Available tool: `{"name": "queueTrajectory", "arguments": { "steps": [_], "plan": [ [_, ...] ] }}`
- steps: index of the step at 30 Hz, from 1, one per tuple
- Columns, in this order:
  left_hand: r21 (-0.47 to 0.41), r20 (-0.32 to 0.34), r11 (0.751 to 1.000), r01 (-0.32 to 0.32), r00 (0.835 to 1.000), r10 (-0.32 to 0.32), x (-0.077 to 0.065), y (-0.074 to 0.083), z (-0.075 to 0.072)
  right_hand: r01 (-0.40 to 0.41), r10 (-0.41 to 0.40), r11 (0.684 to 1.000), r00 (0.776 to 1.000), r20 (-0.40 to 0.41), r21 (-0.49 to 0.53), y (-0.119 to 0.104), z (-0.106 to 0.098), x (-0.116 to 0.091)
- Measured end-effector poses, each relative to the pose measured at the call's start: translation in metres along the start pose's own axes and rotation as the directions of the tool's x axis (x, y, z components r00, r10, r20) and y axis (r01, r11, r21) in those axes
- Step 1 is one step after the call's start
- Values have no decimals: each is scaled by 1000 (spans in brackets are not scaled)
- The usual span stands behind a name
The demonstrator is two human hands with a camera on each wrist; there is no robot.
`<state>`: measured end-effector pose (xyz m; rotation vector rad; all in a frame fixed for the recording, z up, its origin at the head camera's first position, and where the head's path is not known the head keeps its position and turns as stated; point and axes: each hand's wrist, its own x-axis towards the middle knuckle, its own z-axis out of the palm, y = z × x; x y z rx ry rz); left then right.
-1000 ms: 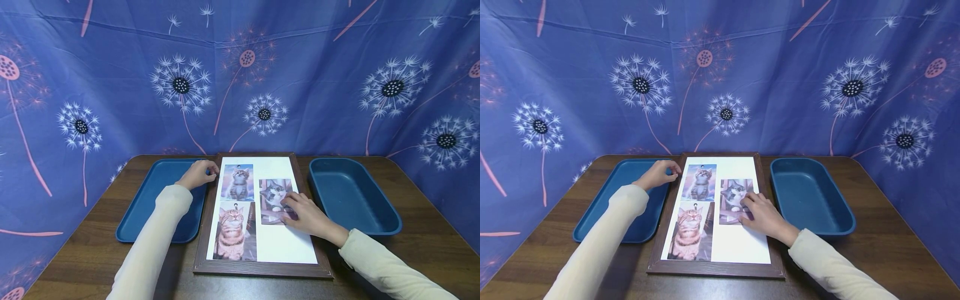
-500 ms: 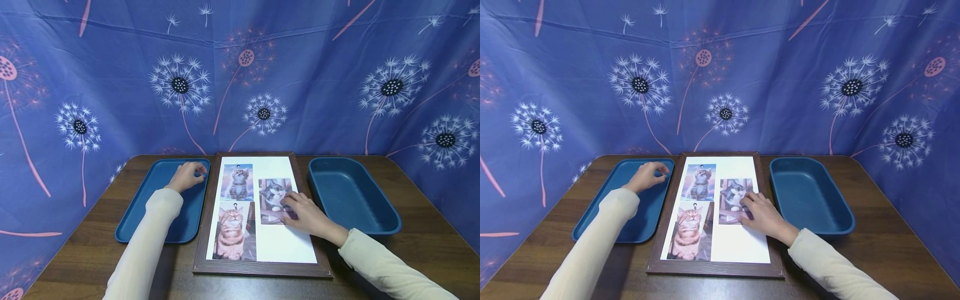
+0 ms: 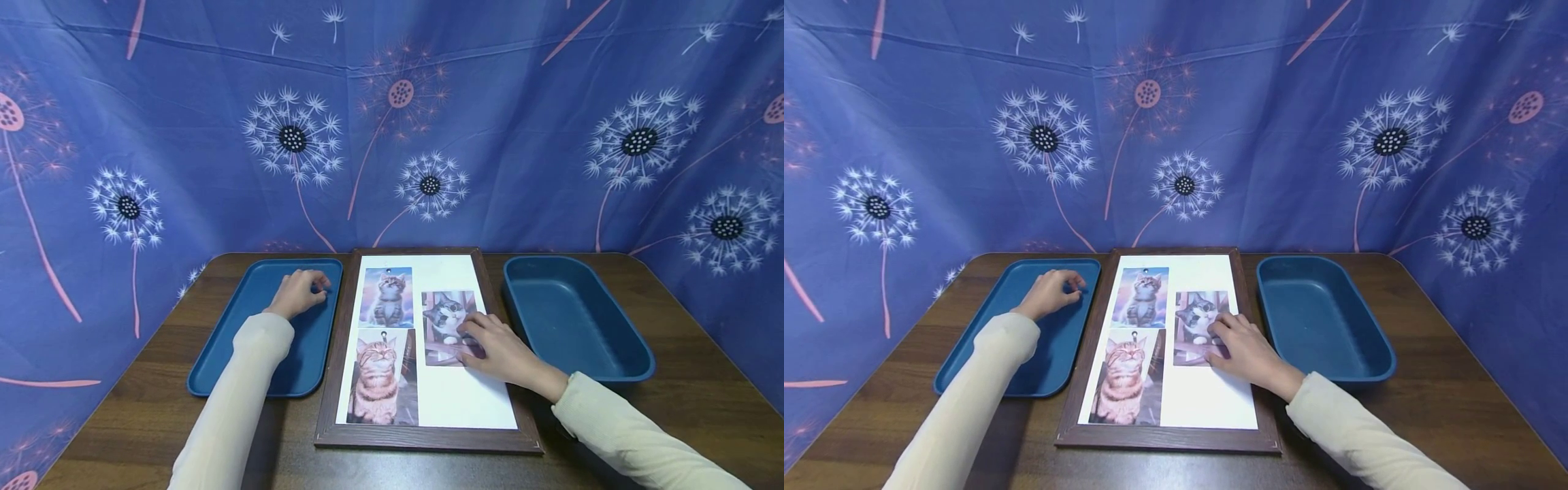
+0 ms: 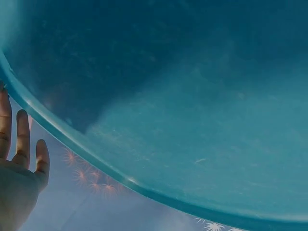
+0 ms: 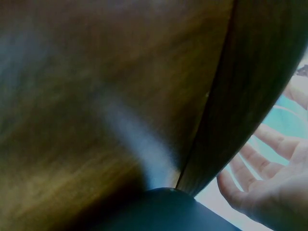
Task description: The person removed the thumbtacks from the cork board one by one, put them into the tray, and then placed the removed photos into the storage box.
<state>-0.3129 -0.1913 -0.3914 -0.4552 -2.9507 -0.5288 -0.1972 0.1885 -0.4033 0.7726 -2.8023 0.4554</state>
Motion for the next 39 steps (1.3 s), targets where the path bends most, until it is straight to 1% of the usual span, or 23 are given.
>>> {"name": "queueTrajectory", "arguments": {
  "steps": [16,25,32,35,39],
  "plan": [
    [10,34,1000,25,999,-25,-6,-2,1,-4,4,1000,1000,9,2,-1,-1,-1],
    [8,26,1000,27,999,-27,-7,-6,3,-7,7,1000,1000,10,10,-1,-2,-1],
    [4,24,1000,30,999,-30,-9,-7,-1,-8,8,1000,1000,11,11,-2,-3,-1],
    [4,16,1000,24,1000,-24,-8,-6,-2,-8,8,1000,1000,9,9,-2,-3,-1],
    [3,9,1000,-3,1000,3,-6,-3,-4,-6,6,1000,1000,10,7,-1,-3,-2]
  ]
}}
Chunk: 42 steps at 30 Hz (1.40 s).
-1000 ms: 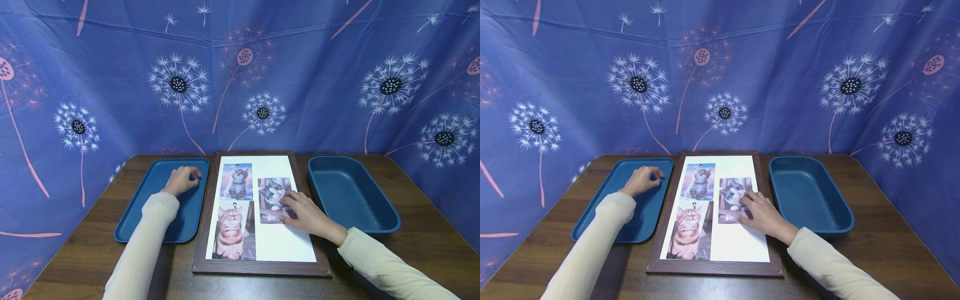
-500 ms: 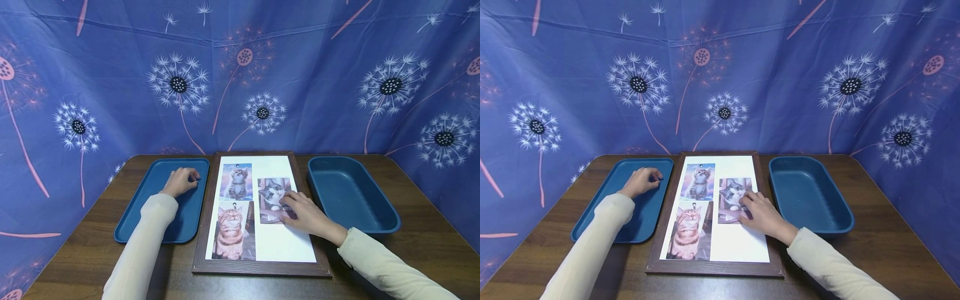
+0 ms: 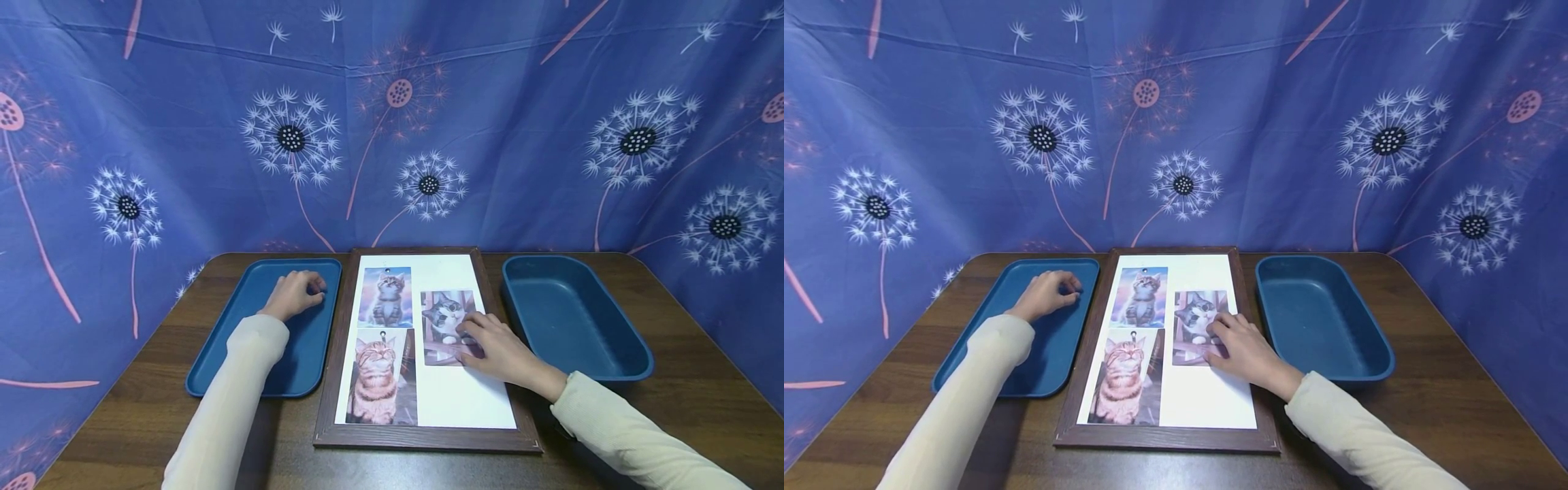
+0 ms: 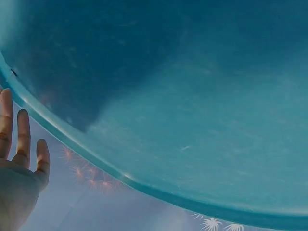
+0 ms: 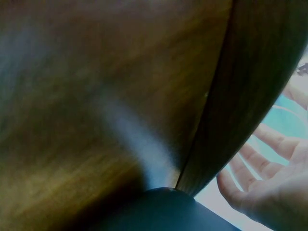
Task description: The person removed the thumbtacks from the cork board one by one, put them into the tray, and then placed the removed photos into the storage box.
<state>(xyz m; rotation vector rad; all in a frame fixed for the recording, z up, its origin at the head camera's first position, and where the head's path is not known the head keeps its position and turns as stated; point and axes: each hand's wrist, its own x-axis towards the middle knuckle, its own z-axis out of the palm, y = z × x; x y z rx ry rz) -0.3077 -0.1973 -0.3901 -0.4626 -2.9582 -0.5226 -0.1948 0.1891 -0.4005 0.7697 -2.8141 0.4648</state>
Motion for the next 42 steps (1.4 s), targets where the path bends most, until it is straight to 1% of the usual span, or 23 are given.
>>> {"name": "queueTrajectory", "arguments": {
  "steps": [10,19,26,34,42],
  "plan": [
    [-12,-14,999,-39,999,39,6,16,-6,-1,1,1000,1000,4,-7,0,0,0],
    [-25,6,997,-75,997,75,13,27,-5,0,0,1000,1000,3,-7,-1,0,1],
    [-53,31,994,-93,995,95,18,43,-6,-7,7,1000,1000,9,-7,-1,-1,0],
    [-45,23,987,-151,988,152,27,58,3,-10,10,1000,1000,10,-4,-1,0,0],
    [-36,62,982,-187,980,189,30,75,10,-7,7,1000,1000,9,-6,-1,0,0]
  ]
}}
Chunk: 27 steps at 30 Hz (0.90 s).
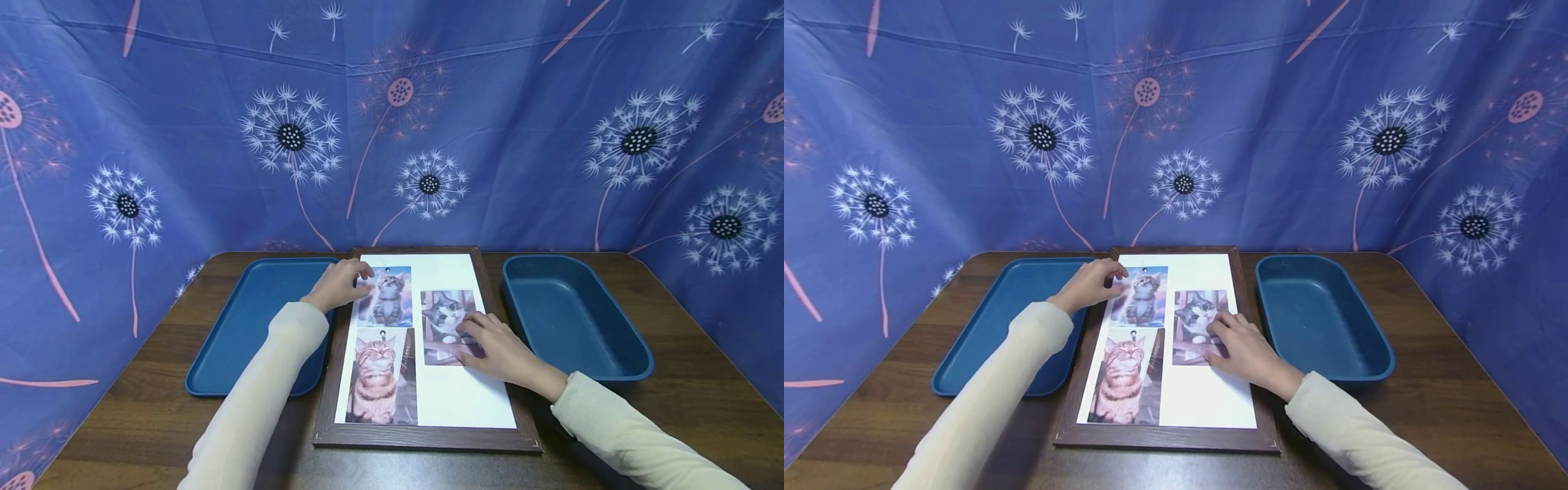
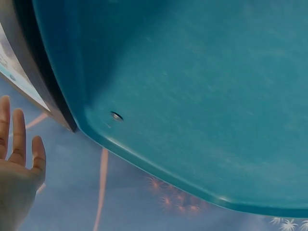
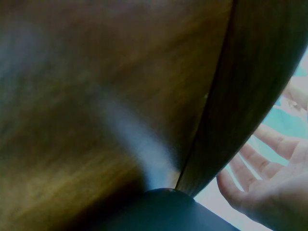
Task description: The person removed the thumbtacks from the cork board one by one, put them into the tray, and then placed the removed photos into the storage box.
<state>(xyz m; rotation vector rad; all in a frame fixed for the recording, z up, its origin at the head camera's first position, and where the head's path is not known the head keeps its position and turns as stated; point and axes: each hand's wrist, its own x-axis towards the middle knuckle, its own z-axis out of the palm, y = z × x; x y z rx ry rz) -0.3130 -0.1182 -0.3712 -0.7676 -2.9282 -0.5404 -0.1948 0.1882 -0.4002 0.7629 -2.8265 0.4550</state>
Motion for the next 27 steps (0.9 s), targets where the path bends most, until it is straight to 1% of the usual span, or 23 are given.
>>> {"name": "queueTrajectory", "arguments": {
  "steps": [7,15,24,27],
  "plan": [
    [-47,0,997,-53,999,53,5,13,8,-7,7,1000,1000,5,-5,0,1,0],
    [-37,18,997,-72,997,73,12,27,20,-11,11,1000,1000,10,-7,1,1,0],
    [-20,25,992,-128,991,128,20,42,30,-12,12,1000,1000,9,-6,1,1,0],
    [-2,24,990,-144,989,144,22,47,33,-11,11,1000,1000,8,-4,1,1,0]
  ]
}}
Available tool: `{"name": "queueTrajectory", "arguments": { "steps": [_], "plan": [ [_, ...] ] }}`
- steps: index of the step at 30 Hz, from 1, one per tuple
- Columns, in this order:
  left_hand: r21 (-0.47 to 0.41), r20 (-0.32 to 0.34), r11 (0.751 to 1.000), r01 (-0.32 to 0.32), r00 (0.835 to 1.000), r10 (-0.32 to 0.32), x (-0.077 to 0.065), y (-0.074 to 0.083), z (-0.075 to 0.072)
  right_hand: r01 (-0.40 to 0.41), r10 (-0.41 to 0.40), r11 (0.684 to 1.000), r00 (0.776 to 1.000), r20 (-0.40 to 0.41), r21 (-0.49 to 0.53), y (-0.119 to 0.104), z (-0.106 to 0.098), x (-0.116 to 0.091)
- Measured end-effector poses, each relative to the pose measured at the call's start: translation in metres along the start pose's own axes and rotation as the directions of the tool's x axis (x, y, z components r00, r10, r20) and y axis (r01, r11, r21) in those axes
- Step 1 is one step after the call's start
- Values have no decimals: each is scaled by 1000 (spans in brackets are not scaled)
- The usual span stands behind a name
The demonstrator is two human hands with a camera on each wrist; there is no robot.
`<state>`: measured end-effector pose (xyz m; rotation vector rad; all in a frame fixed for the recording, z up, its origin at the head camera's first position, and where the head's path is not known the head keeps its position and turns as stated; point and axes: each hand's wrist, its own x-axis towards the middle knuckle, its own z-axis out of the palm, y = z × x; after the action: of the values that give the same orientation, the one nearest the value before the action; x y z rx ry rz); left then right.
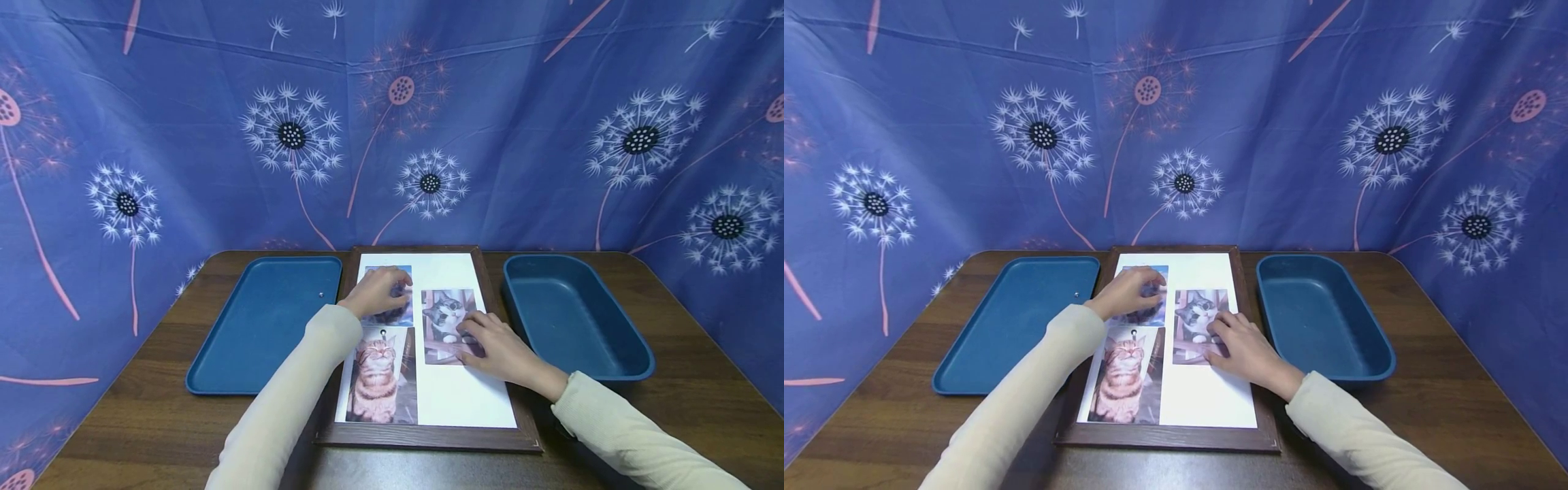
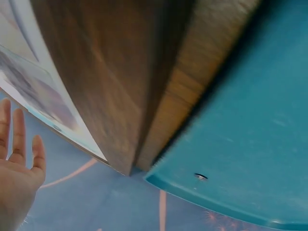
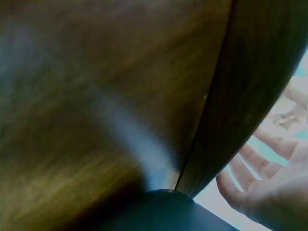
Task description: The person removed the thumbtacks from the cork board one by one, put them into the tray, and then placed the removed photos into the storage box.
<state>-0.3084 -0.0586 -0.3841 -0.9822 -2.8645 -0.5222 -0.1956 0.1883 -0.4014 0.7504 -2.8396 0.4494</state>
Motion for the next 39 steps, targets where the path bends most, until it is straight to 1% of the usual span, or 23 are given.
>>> {"name": "queueTrajectory", "arguments": {
  "steps": [8,15,21,25,33,39],
  "plan": [
    [4,12,1000,-14,1000,14,6,11,4,-2,2,1000,1000,7,4,-1,-1,1],
    [51,15,998,-32,999,31,11,19,9,-4,4,1000,1000,15,4,0,-1,1],
    [52,47,999,-16,999,13,15,26,12,1,-2,1000,1000,14,2,-1,-1,1],
    [68,50,998,-15,999,11,16,29,14,3,-3,1000,1000,10,3,-1,-2,1],
    [93,50,995,-20,999,16,16,32,17,-9,9,1000,1000,26,-1,-2,-3,0],
    [82,50,996,-25,999,21,17,33,15,-21,22,1000,999,43,-17,-3,-3,2]
  ]
}}
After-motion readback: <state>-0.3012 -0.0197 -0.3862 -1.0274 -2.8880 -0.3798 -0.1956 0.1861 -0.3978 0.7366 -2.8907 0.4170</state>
